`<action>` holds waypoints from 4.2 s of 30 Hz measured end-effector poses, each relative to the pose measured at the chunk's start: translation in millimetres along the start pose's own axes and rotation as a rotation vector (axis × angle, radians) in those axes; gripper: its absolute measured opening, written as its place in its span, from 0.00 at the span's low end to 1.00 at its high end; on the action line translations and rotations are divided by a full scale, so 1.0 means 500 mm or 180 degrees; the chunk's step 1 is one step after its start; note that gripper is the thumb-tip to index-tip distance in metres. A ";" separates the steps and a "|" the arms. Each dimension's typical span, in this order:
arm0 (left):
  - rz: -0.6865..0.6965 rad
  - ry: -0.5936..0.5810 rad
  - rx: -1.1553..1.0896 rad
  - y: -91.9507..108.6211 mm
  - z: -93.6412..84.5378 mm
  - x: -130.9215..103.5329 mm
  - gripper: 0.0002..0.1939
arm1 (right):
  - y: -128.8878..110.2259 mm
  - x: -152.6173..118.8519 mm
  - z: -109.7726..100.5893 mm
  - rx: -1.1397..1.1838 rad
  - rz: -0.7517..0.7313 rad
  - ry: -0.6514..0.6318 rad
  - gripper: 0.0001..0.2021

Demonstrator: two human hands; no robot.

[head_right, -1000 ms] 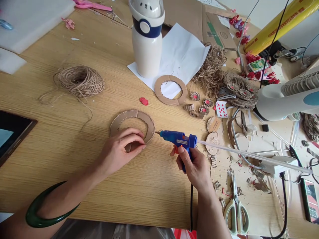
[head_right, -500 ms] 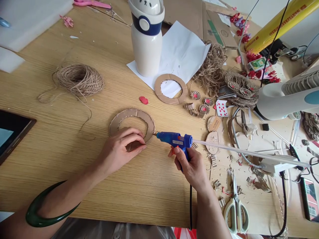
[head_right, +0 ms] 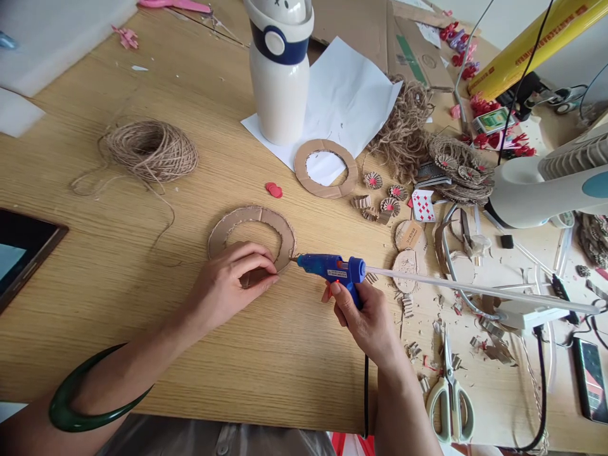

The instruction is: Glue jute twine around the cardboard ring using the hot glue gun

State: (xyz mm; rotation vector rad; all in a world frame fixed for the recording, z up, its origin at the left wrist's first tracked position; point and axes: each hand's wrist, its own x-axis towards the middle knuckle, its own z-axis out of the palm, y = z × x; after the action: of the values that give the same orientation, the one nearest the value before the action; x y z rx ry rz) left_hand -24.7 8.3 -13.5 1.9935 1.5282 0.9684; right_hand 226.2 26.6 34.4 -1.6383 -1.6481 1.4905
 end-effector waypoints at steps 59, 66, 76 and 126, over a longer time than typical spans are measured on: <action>-0.0004 0.0033 -0.0067 0.002 -0.001 0.000 0.06 | 0.000 0.007 0.005 0.0047 0.0014 0.0069 0.26; 0.0008 0.0038 -0.0052 0.000 0.000 -0.001 0.05 | 0.004 0.005 0.001 0.0017 0.0018 0.0071 0.26; -0.0012 0.0023 -0.0044 0.002 -0.001 0.000 0.05 | -0.002 -0.002 -0.003 -0.0148 -0.0045 -0.0034 0.24; 0.0018 0.0006 -0.0061 -0.002 -0.002 -0.001 0.05 | -0.001 -0.003 -0.012 -0.0166 -0.0007 -0.0053 0.25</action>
State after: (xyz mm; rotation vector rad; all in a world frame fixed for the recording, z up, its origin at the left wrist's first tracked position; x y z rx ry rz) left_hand -26.2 8.1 -13.7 1.9854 1.5095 0.9837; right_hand 231.4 27.5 37.5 -1.6549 -1.7109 1.4756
